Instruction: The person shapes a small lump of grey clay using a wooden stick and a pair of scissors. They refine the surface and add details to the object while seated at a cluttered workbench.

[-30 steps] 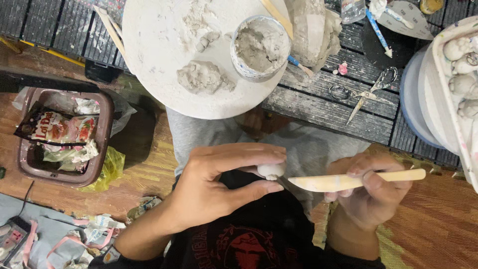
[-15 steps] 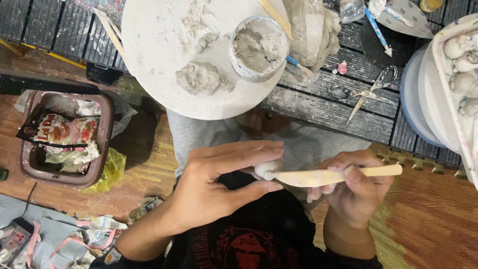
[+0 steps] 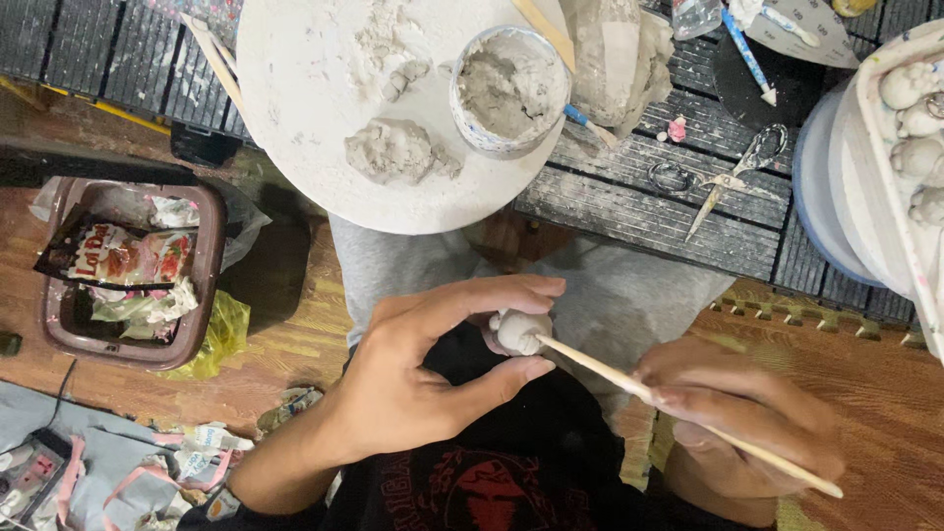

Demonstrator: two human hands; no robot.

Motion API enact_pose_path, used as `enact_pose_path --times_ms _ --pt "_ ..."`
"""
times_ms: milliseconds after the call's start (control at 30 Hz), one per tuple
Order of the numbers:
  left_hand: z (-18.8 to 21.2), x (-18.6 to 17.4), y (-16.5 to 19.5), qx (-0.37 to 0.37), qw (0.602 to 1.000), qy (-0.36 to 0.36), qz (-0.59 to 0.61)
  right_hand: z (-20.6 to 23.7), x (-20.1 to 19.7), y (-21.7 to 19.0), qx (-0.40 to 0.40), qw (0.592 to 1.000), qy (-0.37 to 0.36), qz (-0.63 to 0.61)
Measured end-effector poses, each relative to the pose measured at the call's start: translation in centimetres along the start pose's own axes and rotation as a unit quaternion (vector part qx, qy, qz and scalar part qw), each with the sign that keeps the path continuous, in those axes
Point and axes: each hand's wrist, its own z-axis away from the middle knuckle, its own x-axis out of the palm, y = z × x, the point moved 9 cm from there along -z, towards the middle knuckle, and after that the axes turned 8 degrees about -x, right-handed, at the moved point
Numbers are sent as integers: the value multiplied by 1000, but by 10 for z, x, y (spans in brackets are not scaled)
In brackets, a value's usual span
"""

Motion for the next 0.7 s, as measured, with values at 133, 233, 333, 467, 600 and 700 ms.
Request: enact_pose_path --times_ms 133,233,333,467,600,700 --pt "0 0 -1 -6 1000 1 -27 -11 13 -11 22 1000 -2 20" --pt "-1 0 -3 -16 1000 -1 -23 -8 13 -8 44 998 -19 27" --pt "-2 1 1 4 1000 -6 -27 3 8 -4 -9 998 -48 37" --pt "-3 5 -4 -33 998 -48 23 9 -23 10 -16 999 17 -23" --pt "-1 4 2 -11 995 -91 31 -13 -28 7 -3 995 -69 -77" --pt "2 3 8 30 995 -85 40 -22 -14 2 16 981 -153 -117"
